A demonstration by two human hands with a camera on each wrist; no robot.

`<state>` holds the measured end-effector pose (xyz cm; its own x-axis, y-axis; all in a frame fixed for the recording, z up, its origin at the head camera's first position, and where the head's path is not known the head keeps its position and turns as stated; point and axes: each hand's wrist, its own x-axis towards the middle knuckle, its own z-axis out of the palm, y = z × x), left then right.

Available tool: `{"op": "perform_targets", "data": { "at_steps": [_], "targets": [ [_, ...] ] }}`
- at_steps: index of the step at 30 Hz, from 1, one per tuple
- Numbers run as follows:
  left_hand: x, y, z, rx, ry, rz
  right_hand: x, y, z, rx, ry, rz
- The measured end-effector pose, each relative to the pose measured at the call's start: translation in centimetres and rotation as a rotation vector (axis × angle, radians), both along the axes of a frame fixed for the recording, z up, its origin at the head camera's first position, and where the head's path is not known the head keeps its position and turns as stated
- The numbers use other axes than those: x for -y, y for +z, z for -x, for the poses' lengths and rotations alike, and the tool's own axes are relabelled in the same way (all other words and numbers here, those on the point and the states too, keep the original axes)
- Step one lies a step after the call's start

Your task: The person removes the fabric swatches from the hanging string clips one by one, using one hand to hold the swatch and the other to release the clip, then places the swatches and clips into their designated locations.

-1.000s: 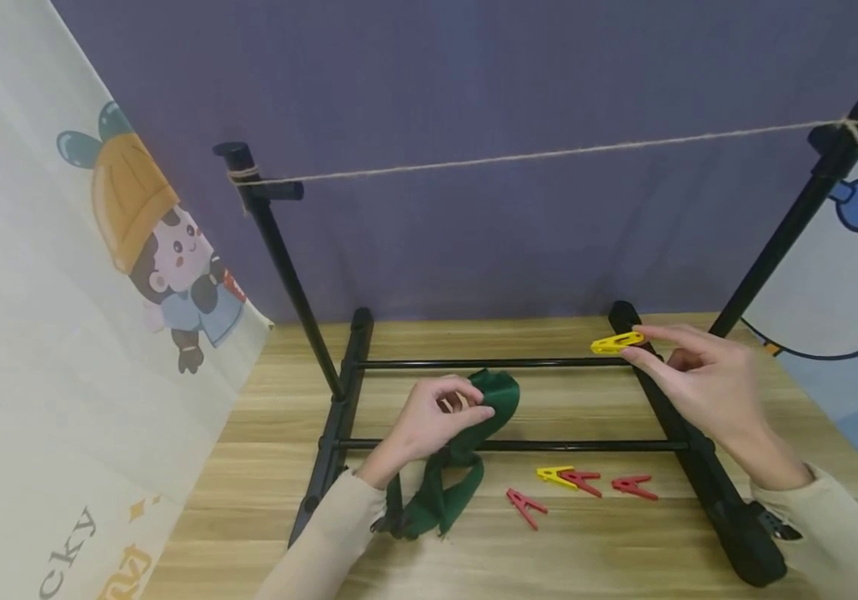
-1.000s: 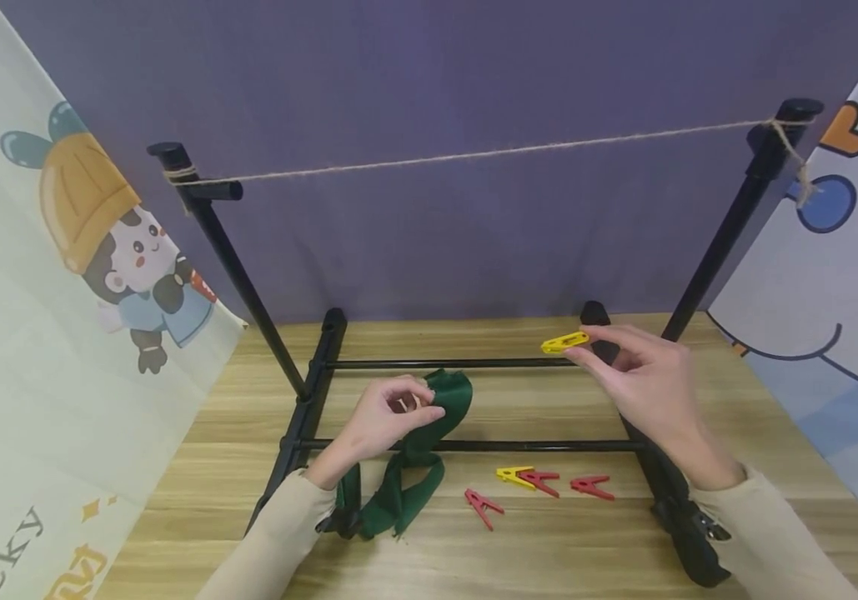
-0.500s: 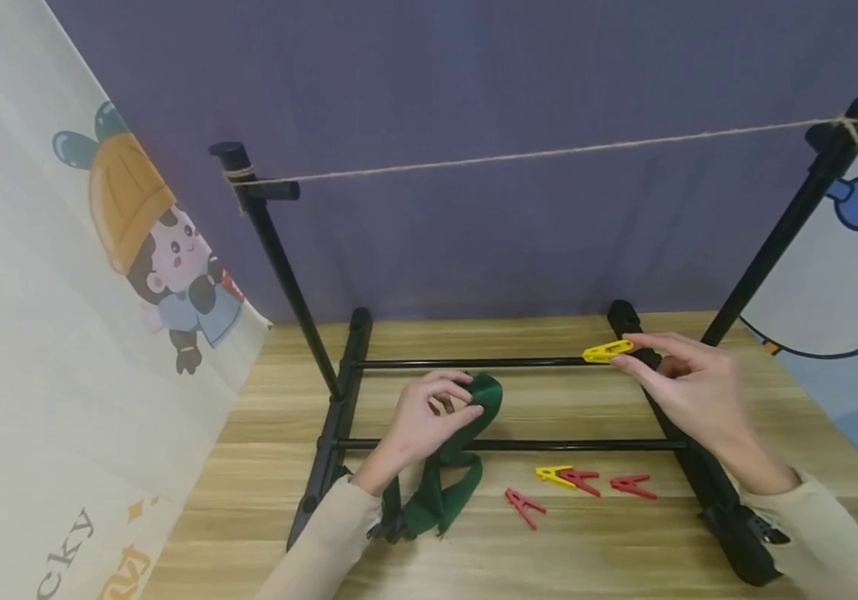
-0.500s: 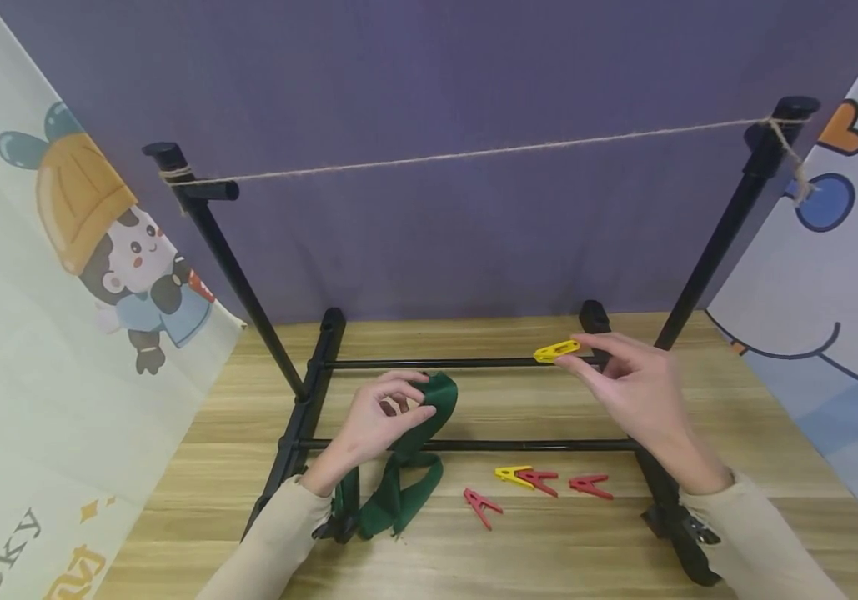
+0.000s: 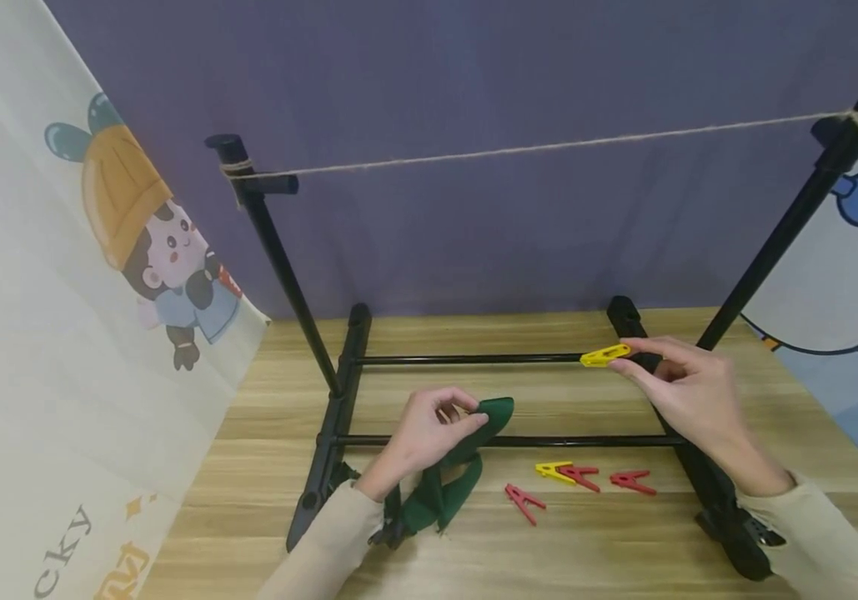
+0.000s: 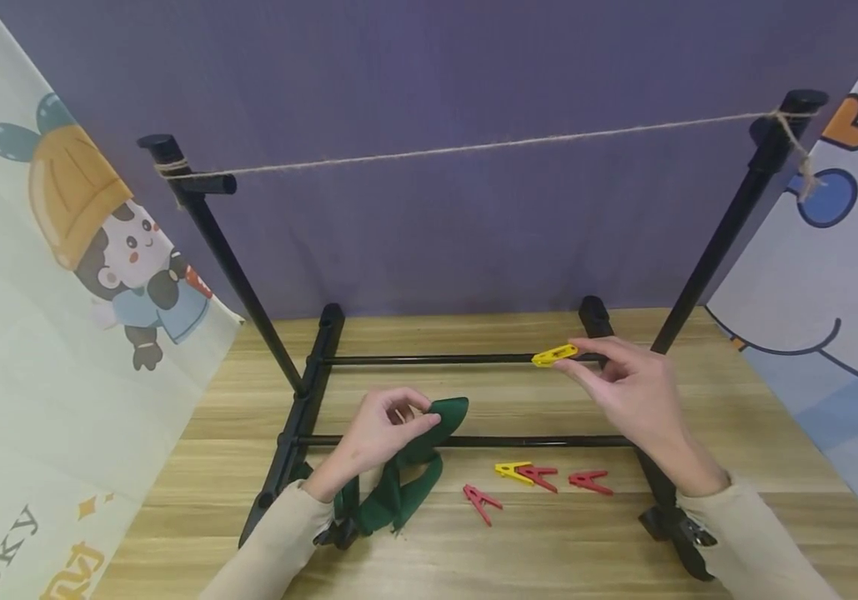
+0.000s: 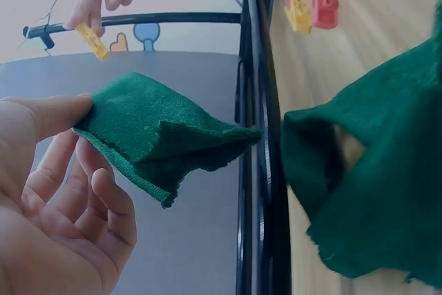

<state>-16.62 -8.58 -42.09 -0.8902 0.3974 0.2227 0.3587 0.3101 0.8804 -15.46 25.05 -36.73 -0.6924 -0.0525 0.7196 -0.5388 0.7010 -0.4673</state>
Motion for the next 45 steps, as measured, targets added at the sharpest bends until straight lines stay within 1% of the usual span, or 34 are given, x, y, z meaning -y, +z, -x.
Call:
{"op": "perform_targets", "data": {
  "at_steps": [5,8,11,18,21,23,26,30,33,36,39,42,45],
  "targets": [
    [0.0,-0.3,-0.4,-0.001,-0.036,0.02,0.1,-0.3,0.0,0.026,-0.01,0.0],
    [0.0,-0.4,-0.7,0.002,-0.042,0.024,0.1,-0.5,0.0,0.031,-0.004,0.002],
    [0.0,-0.7,-0.9,0.023,-0.05,0.022,0.1,-0.6,0.0,0.035,-0.006,0.0],
    [-0.6,-1.7,-1.9,0.089,-0.107,0.019,0.1,-1.2,0.0,0.055,-0.019,-0.009],
    [-0.8,-2.0,-2.3,0.112,-0.13,0.001,0.0,-1.5,0.1,0.062,-0.018,-0.001],
    [-1.0,-2.2,-2.6,0.139,-0.147,-0.016,0.0,-1.7,0.1,0.067,-0.02,0.001],
    [-1.3,-2.5,-3.0,0.201,-0.17,-0.048,0.0,-1.9,0.1,0.073,-0.021,0.003],
    [-1.7,-3.1,-3.2,0.254,-0.176,-0.067,0.0,-2.0,0.1,0.08,-0.024,0.003],
    [-1.7,-3.9,-3.0,0.256,-0.163,-0.062,0.0,-2.1,0.1,0.09,-0.021,0.013],
    [-1.8,-4.8,-2.8,0.266,-0.147,-0.035,0.0,-2.2,-0.1,0.111,-0.026,0.022],
    [-1.9,-5.6,-2.5,0.247,-0.119,0.043,0.1,-2.4,-0.3,0.154,-0.04,0.029],
    [-2.1,-6.0,-2.3,0.187,-0.093,0.129,0.3,-2.8,-0.6,0.199,-0.045,0.027],
    [-2.0,-6.1,-2.3,0.148,-0.072,0.179,0.3,-3.3,-0.8,0.235,-0.039,0.022]
  ]
}}
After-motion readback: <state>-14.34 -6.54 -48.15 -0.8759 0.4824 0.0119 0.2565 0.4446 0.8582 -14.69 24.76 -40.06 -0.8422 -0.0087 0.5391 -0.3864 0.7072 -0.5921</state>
